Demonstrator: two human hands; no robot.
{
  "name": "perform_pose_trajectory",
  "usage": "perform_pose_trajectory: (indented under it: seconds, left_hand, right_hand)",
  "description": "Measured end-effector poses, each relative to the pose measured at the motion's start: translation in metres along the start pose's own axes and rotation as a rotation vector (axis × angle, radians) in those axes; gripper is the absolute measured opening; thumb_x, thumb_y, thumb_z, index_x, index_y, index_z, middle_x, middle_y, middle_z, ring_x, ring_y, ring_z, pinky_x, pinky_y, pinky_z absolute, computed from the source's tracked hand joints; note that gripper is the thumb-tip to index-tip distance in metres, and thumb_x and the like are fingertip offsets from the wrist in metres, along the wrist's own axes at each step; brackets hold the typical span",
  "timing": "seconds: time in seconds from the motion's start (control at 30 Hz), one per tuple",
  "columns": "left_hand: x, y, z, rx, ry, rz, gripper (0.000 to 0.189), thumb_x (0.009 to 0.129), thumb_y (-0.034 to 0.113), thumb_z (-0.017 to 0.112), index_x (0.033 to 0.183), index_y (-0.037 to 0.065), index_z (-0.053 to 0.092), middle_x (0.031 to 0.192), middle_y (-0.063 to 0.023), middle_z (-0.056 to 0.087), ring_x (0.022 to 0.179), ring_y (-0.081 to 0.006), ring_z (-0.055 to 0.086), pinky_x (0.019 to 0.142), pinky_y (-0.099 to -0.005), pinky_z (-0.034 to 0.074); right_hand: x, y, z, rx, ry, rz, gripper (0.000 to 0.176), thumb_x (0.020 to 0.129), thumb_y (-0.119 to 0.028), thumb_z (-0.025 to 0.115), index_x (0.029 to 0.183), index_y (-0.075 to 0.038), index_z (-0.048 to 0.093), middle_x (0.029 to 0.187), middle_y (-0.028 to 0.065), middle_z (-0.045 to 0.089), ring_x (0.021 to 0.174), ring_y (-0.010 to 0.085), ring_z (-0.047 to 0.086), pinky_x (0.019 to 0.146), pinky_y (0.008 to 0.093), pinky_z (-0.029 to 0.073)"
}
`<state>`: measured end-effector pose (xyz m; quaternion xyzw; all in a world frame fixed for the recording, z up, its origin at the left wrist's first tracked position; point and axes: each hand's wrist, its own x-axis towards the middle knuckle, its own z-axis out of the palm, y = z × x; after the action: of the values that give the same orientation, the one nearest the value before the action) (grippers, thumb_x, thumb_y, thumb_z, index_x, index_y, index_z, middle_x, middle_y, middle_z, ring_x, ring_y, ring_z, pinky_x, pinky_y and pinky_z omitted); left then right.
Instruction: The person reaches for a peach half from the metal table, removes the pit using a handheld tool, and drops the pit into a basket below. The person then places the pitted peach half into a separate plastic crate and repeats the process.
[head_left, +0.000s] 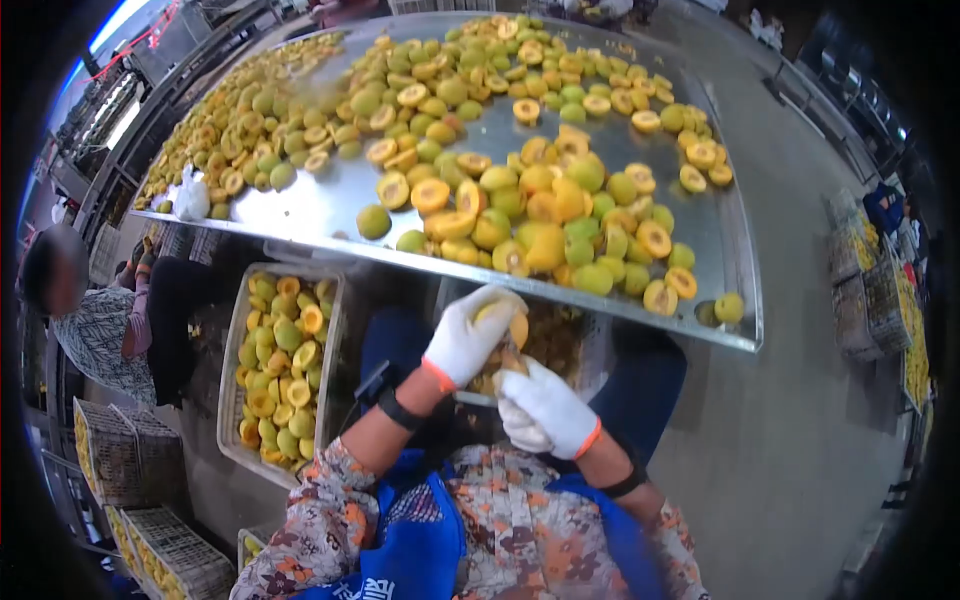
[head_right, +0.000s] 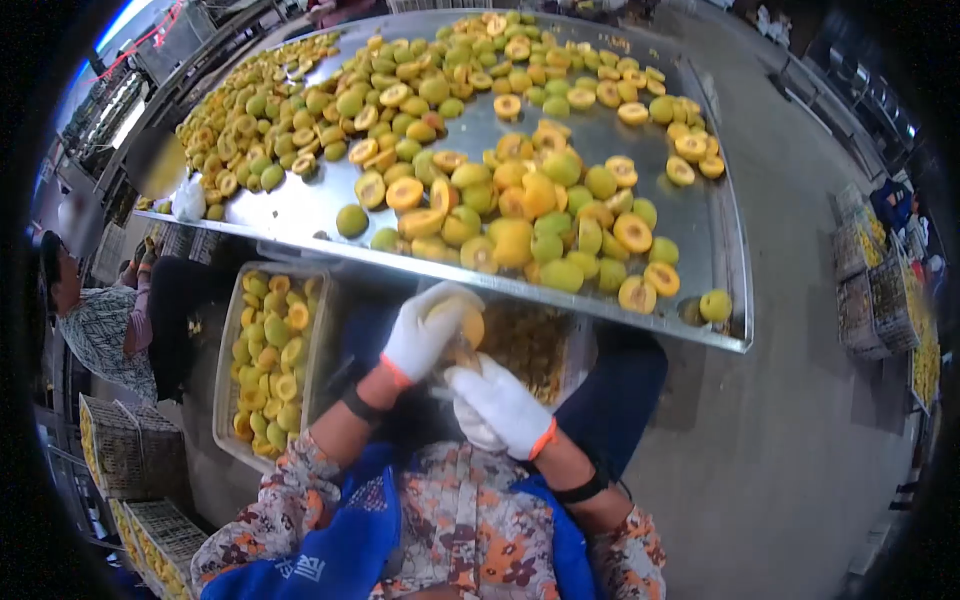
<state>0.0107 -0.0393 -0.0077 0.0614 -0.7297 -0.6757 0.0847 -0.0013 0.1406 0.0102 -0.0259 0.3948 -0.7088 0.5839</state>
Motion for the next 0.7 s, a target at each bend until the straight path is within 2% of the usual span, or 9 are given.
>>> perform_pose_trajectory:
  seconds: [0.07,0.2,0.27,0.4,0.47,0.5,0.57,0.67,0.7]
  left_hand:
    - [0.007,-0.001,-0.013,-0.154,-0.24,-0.133,0.018,0.101,0.013,0.056,0.106,0.002,0.069,0.088,-0.0022,0.07,0.082,-0.0073,0.061,0.076,-0.0258,0.051]
    - [-0.003,-0.017,-0.005,-0.155,-0.094,0.063,0.023,0.101,0.014,0.054,0.112,0.0,0.068,0.099,-0.0064,0.07,0.088,-0.0095,0.064,0.08,-0.0257,0.052]
    - [0.005,-0.022,-0.016,-0.355,-0.325,0.05,0.034,0.101,0.029,0.058,0.114,-0.001,0.067,0.1,-0.0073,0.07,0.09,-0.0127,0.065,0.083,-0.0277,0.052]
    - [0.007,-0.027,-0.011,-0.475,-0.303,0.098,0.043,0.102,0.037,0.055,0.115,-0.003,0.065,0.098,-0.0113,0.07,0.088,-0.0165,0.067,0.082,-0.0306,0.054]
    - [0.008,-0.027,-0.006,-0.527,-0.234,0.158,0.055,0.104,0.051,0.047,0.116,-0.001,0.063,0.096,-0.0164,0.071,0.08,-0.0229,0.068,0.071,-0.0323,0.055]
    - [0.008,-0.028,0.001,-0.525,-0.227,0.154,0.055,0.104,0.051,0.047,0.116,-0.001,0.063,0.096,-0.0164,0.071,0.08,-0.0229,0.068,0.071,-0.0323,0.055]
    - [0.007,-0.029,0.01,-0.803,0.144,-0.05,0.057,0.107,0.052,0.042,0.118,0.001,0.061,0.098,-0.0175,0.07,0.078,-0.0245,0.068,0.068,-0.0316,0.055]
    - [0.016,-0.029,-0.017,-1.044,0.208,-0.075,0.056,0.108,0.052,0.039,0.119,0.002,0.06,0.1,-0.0177,0.07,0.077,-0.024,0.067,0.063,-0.0304,0.054]
    - [0.008,-0.021,-0.035,-0.859,0.209,-0.059,0.056,0.107,0.054,0.041,0.121,0.004,0.06,0.098,-0.0154,0.07,0.075,-0.0216,0.067,0.057,-0.0292,0.052]
  right_hand:
    - [-0.004,0.0,0.006,0.088,0.0,0.083,0.011,0.107,-0.021,0.048,0.099,-0.014,0.046,0.058,-0.005,0.039,0.034,0.0053,0.03,0.031,0.023,0.022]
    - [-0.005,0.005,0.003,0.142,-0.069,0.093,0.012,0.107,-0.027,0.052,0.104,-0.016,0.05,0.06,-0.0063,0.039,0.036,0.0043,0.031,0.033,0.0213,0.023]
    - [-0.002,0.006,0.001,0.204,-0.108,0.109,0.014,0.107,-0.029,0.053,0.103,-0.015,0.051,0.059,-0.0061,0.039,0.036,0.0045,0.031,0.033,0.0215,0.023]
    - [0.0,0.006,-0.004,0.348,-0.222,0.15,0.02,0.108,-0.033,0.054,0.101,-0.015,0.055,0.057,-0.0049,0.04,0.034,0.0049,0.031,0.032,0.0219,0.022]
    - [0.002,0.003,0.0,0.364,-0.289,0.162,0.019,0.108,-0.032,0.054,0.101,-0.014,0.055,0.057,-0.0048,0.04,0.034,0.005,0.032,0.032,0.0218,0.023]
    - [0.005,0.003,0.002,0.346,-0.311,0.133,0.018,0.108,-0.03,0.054,0.101,-0.013,0.055,0.058,-0.0043,0.042,0.034,0.0055,0.033,0.031,0.022,0.024]
    - [0.007,-0.002,0.006,0.286,-0.295,0.117,0.017,0.107,-0.029,0.054,0.101,-0.013,0.054,0.058,-0.004,0.042,0.034,0.0056,0.033,0.031,0.022,0.025]
    - [0.004,-0.004,0.007,0.166,-0.262,0.078,0.016,0.106,-0.026,0.056,0.103,-0.01,0.052,0.061,-0.0034,0.044,0.036,0.0054,0.036,0.032,0.0215,0.027]
    - [0.003,-0.002,0.004,-0.024,-0.111,0.022,0.018,0.105,-0.026,0.057,0.104,-0.01,0.052,0.062,-0.003,0.045,0.038,0.0056,0.037,0.034,0.0216,0.028]
